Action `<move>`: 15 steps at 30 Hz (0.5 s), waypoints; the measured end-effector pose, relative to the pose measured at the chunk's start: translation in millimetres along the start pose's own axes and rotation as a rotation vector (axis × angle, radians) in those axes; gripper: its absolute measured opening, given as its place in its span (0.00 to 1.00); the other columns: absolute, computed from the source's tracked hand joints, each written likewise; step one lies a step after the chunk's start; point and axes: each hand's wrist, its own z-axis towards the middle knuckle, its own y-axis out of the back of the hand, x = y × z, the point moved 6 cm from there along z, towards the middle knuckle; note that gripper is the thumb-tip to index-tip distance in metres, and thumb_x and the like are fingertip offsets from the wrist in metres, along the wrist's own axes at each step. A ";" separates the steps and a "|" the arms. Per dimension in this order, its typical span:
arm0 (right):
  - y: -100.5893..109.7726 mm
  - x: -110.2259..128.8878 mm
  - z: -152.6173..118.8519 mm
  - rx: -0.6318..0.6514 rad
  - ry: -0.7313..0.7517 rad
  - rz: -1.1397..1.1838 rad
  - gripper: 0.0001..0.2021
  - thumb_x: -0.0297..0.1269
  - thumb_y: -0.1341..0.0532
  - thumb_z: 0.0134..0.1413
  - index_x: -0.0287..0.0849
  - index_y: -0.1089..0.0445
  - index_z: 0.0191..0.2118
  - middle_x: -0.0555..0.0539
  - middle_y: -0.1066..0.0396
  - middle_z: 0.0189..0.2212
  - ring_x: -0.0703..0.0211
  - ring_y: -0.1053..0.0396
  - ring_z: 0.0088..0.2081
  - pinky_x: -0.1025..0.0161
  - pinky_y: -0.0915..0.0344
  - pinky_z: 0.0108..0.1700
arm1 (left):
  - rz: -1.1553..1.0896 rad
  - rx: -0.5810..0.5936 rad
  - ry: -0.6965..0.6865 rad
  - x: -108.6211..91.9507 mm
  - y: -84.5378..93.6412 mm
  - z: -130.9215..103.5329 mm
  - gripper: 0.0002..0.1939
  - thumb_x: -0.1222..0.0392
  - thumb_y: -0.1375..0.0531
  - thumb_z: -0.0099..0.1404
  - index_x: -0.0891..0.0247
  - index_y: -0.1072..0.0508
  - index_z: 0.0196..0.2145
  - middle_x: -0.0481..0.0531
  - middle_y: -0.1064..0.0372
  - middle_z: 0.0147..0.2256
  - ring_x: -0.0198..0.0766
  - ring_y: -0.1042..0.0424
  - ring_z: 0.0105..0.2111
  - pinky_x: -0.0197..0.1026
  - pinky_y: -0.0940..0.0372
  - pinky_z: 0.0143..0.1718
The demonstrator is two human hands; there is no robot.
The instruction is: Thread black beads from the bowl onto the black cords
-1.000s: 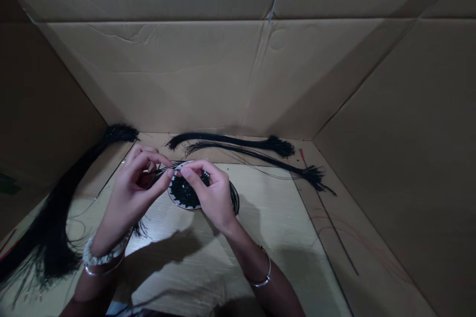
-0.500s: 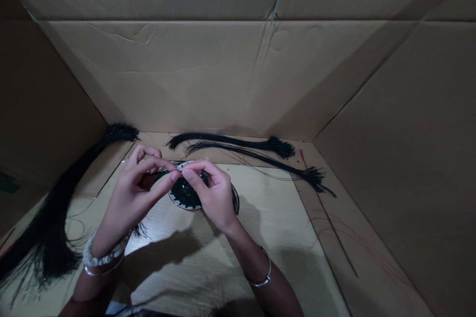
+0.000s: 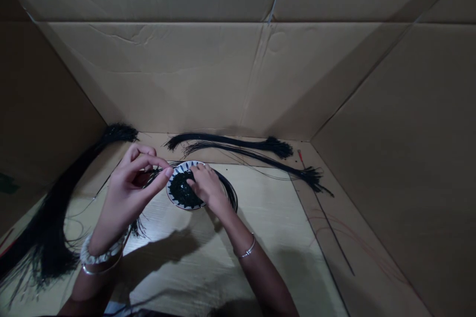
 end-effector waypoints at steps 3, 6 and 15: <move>-19.8 -9.2 -0.2 0.076 -0.066 -0.091 0.23 0.32 0.33 0.55 0.36 0.29 0.57 0.31 0.30 0.58 0.36 0.35 0.59 0.48 0.39 0.60 | -0.004 0.003 0.002 -0.9 -0.7 -0.1 0.02 0.59 0.35 0.66 0.58 0.22 0.36 0.51 0.40 0.39 0.34 0.38 0.32 0.34 0.44 0.23; -27.3 -11.1 -0.6 0.128 -0.092 -0.156 0.21 0.27 0.34 0.55 0.35 0.27 0.55 0.31 0.29 0.57 0.37 0.33 0.58 0.51 0.37 0.58 | 0.001 0.009 -0.002 -1.4 -1.2 0.1 0.03 0.59 0.35 0.66 0.58 0.22 0.36 0.51 0.40 0.38 0.35 0.38 0.31 0.34 0.46 0.22; -24.6 -16.5 7.7 0.128 -0.084 -0.204 0.15 0.33 0.41 0.64 0.36 0.25 0.53 0.31 0.25 0.52 0.39 0.30 0.55 0.55 0.35 0.53 | 0.012 0.008 -0.023 -1.4 -0.5 -1.0 0.02 0.59 0.35 0.66 0.57 0.22 0.37 0.51 0.39 0.38 0.35 0.37 0.33 0.35 0.43 0.23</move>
